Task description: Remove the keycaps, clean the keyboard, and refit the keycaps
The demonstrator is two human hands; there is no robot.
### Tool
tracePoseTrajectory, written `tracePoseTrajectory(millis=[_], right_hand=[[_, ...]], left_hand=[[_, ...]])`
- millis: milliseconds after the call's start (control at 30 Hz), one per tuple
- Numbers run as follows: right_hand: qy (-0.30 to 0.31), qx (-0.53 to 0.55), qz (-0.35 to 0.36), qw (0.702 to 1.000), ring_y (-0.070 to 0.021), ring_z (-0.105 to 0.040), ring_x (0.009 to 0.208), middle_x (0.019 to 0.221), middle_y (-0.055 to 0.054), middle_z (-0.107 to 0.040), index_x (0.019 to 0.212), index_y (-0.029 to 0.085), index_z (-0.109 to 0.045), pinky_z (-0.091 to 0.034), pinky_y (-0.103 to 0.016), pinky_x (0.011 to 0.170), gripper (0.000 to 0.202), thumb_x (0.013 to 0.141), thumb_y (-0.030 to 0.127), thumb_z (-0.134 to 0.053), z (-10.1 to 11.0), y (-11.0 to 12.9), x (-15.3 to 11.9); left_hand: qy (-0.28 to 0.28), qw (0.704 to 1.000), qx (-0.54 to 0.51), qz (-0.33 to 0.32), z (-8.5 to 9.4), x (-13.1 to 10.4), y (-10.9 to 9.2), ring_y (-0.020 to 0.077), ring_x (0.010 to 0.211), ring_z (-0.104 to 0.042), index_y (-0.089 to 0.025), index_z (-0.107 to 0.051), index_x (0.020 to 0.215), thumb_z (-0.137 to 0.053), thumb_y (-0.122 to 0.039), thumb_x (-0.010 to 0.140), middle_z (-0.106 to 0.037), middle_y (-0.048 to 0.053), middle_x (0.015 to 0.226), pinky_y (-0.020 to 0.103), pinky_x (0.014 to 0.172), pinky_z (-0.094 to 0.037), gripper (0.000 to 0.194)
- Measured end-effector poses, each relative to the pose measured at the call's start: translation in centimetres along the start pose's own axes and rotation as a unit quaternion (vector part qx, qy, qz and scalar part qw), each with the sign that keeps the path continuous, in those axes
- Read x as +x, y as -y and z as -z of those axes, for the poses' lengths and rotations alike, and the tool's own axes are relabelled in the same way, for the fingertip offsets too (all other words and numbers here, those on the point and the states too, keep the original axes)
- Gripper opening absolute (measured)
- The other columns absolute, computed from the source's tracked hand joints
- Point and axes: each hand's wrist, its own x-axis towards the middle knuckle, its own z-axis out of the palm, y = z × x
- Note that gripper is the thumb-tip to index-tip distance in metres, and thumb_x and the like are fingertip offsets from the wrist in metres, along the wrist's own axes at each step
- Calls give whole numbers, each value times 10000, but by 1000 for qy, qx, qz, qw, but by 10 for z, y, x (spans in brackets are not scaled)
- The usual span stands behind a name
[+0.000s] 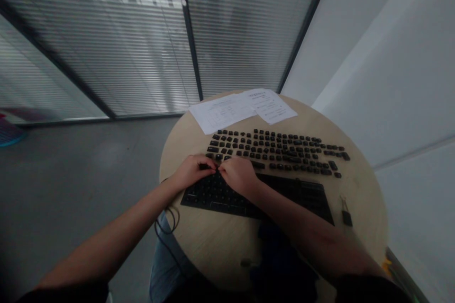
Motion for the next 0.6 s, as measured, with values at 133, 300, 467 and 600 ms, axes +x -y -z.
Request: tracePoseTrajectory(millis=[133, 300, 467, 600], right_hand=[[-33, 24, 17, 999, -199, -661, 945, 983, -26, -788, 912, 235, -794, -466, -306, 842, 174, 953, 215, -627, -6, -6, -4], [-53, 41, 36, 997, -211, -661, 968, 1004, -47, -786, 933, 225, -799, -480, -333, 887, 185, 960, 212, -617, -14, -4, -6], [-89, 94, 44, 991, -200, -675, 1079, 1152, -44, -764, 1020, 262, -798, -497, -327, 968, 190, 935, 212, -636, -2, -24, -6], [-126, 62, -82, 987, -215, -693, 1065, 1137, -55, -772, 1098, 248, -784, -516, -354, 970, 231, 945, 244, -613, 38, -94, 1]], left_hand=[[39, 998, 47, -35, 5, 3, 1, 169, 869, -708, -239, -768, 841, -723, -198, 842, -785, -15, 911, 289, 825, -509, 60], [77, 991, 91, -59, 8, 9, 5, 168, 864, -703, -240, -766, 849, -674, -220, 867, -781, -2, 899, 288, 822, -511, 95], [83, 987, 109, -86, 19, 9, -3, 193, 935, -694, -238, -762, 822, -652, -220, 856, -764, 31, 957, 327, 869, -518, 116], [107, 982, 101, -120, 39, 32, -22, 208, 1028, -686, -240, -777, 882, -670, -286, 860, -736, 58, 1126, 349, 926, -512, 117]])
